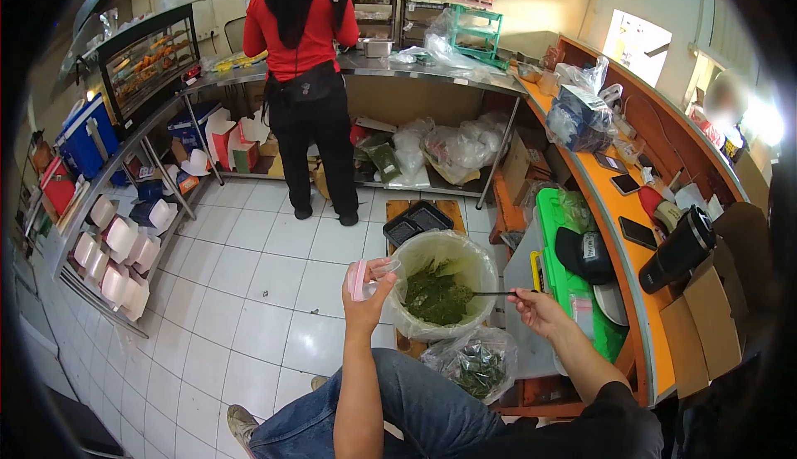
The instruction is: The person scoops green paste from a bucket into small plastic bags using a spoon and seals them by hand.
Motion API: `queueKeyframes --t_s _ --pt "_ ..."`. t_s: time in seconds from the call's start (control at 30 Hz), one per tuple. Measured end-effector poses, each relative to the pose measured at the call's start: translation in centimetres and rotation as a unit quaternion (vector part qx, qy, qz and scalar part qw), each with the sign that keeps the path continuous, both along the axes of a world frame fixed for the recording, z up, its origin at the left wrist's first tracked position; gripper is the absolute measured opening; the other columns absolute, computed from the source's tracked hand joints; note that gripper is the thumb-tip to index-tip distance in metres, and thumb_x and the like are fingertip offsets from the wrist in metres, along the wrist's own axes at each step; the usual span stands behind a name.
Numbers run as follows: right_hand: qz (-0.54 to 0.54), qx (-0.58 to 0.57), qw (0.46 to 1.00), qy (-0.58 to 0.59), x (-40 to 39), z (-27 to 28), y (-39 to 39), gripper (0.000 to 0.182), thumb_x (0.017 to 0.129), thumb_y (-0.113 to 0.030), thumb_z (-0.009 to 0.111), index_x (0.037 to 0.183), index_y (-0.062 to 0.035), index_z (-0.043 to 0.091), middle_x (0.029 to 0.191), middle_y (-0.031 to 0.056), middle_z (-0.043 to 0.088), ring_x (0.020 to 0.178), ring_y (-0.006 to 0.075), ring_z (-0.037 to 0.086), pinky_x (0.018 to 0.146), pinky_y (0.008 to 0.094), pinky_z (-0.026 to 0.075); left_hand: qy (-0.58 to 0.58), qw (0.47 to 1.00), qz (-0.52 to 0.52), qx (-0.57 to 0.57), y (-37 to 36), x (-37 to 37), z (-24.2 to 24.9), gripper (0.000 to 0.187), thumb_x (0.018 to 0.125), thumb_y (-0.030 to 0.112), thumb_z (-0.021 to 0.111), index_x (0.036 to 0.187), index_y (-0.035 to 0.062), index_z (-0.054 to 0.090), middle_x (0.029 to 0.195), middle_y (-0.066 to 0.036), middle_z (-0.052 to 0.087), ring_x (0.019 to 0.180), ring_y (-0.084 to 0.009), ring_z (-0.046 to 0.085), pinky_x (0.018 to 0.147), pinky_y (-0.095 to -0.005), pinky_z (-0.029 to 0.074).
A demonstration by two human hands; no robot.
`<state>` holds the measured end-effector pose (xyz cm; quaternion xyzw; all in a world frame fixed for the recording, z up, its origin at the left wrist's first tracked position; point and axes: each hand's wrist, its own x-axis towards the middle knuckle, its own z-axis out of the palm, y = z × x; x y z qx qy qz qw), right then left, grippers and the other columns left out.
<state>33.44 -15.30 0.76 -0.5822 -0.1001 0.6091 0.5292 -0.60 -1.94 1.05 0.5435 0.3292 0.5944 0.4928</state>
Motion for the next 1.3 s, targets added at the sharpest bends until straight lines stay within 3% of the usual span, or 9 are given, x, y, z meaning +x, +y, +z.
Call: queueKeyframes --t_s 0.1,0.17,0.4,0.63,0.8,0.97,1.03,1.07,1.3 --pt "0.005 0.004 1.0 0.012 0.0 -0.6 0.0 0.017 0.097 -0.016 0.057 0.109 -0.0045 0.061 0.097 0.0036 0.069 0.066 0.0034 0.058 0.048 0.0155 0.043 0.026 0.997 0.019 0.065 0.2 0.0 -0.4 0.023 0.081 0.011 0.075 0.088 0.0021 0.054 0.108 -0.012 0.067 0.085 -0.0164 0.059 0.076 -0.0298 0.049" --pt "0.004 0.01 1.0 0.026 0.1 -1.1 0.2 0.017 0.097 -0.016 0.057 0.109 -0.005 0.061 0.097 0.0034 0.069 0.066 0.0034 0.057 0.048 0.0155 0.043 0.109 0.987 0.046 0.105 0.2 -0.1 -0.4 0.034 0.08 0.009 0.077 0.109 0.0008 0.061 0.101 -0.009 0.068 0.094 -0.0178 0.066 0.083 -0.0301 0.05" --pt "-0.004 0.033 0.999 0.006 -0.1 -1.6 0.3 0.016 0.097 -0.019 0.058 0.107 -0.0069 0.062 0.096 0.002 0.068 0.066 0.0036 0.057 0.048 0.0159 0.043 0.025 0.996 -0.01 0.081 -0.5 1.1 0.4 0.033 0.08 0.009 0.078 0.108 0.002 0.062 0.099 -0.009 0.069 0.094 -0.018 0.066 0.086 -0.0309 0.05" --pt "-0.002 0.035 0.999 0.014 -0.6 -1.6 0.3 0.016 0.097 -0.019 0.058 0.107 -0.0067 0.061 0.095 0.0022 0.068 0.066 0.0037 0.057 0.048 0.0156 0.043 0.062 0.992 -0.028 0.103 -0.2 1.8 1.3 0.032 0.08 0.012 0.078 0.105 0.0015 0.061 0.101 -0.009 0.07 0.092 -0.0172 0.067 0.084 -0.0302 0.051" --pt "-0.033 0.073 0.991 0.11 -0.6 -2.1 0.7 0.016 0.097 -0.019 0.058 0.109 -0.0095 0.061 0.098 0.0022 0.068 0.065 0.0041 0.056 0.047 0.0155 0.044 0.12 0.984 -0.059 0.114 1.3 4.5 4.4 0.033 0.08 0.015 0.079 0.103 0.0014 0.06 0.096 -0.01 0.071 0.084 -0.0181 0.068 0.077 -0.03 0.052" --pt "-0.031 0.105 0.989 0.098 -0.5 -2.6 0.6 0.017 0.097 -0.022 0.059 0.111 -0.0111 0.06 0.1 0.0013 0.068 0.065 0.0039 0.055 0.047 0.0155 0.043 0.1 0.985 0.012 0.143 1.3 4.9 2.9 0.032 0.079 0.018 0.08 0.101 0.0024 0.062 0.088 -0.01 0.071 0.08 -0.0192 0.068 0.072 -0.0311 0.052" --pt "-0.028 0.098 0.99 0.102 -0.3 -3.3 0.9 0.018 0.097 -0.022 0.059 0.111 -0.0111 0.06 0.101 0.0011 0.068 0.065 0.0038 0.055 0.047 0.0155 0.043 0.155 0.984 -0.03 0.08 0.8 3.8 1.9 0.035 0.079 0.019 0.079 0.107 0.0049 0.063 0.099 -0.01 0.071 0.09 -0.0208 0.067 0.082 -0.0331 0.051" --pt "-0.027 0.107 0.99 0.088 -0.2 -3.6 0.9 0.018 0.098 -0.023 0.058 0.112 -0.011 0.06 0.102 0.001 0.067 0.066 0.004 0.055 0.046 0.0156 0.042 0.187 0.97 0.012 0.157 1.0 3.9 1.2 0.036 0.077 0.021 0.081 0.102 0.004 0.062 0.085 -0.013 0.068 0.078 -0.0295 0.068 0.07 -0.0358 0.051" --pt "-0.03 0.116 0.992 0.036 -1.2 -3.6 0.9 0.019 0.098 -0.022 0.059 0.113 -0.0101 0.059 0.102 0.0001 0.066 0.066 0.0044 0.054 0.046 0.016 0.04 0.229 0.957 -0.016 0.177 0.7 4.4 0.7 0.037 0.076 0.021 0.081 0.102 0.0043 0.06 0.09 -0.016 0.068 0.084 -0.0359 0.066 0.072 -0.0395 0.051"
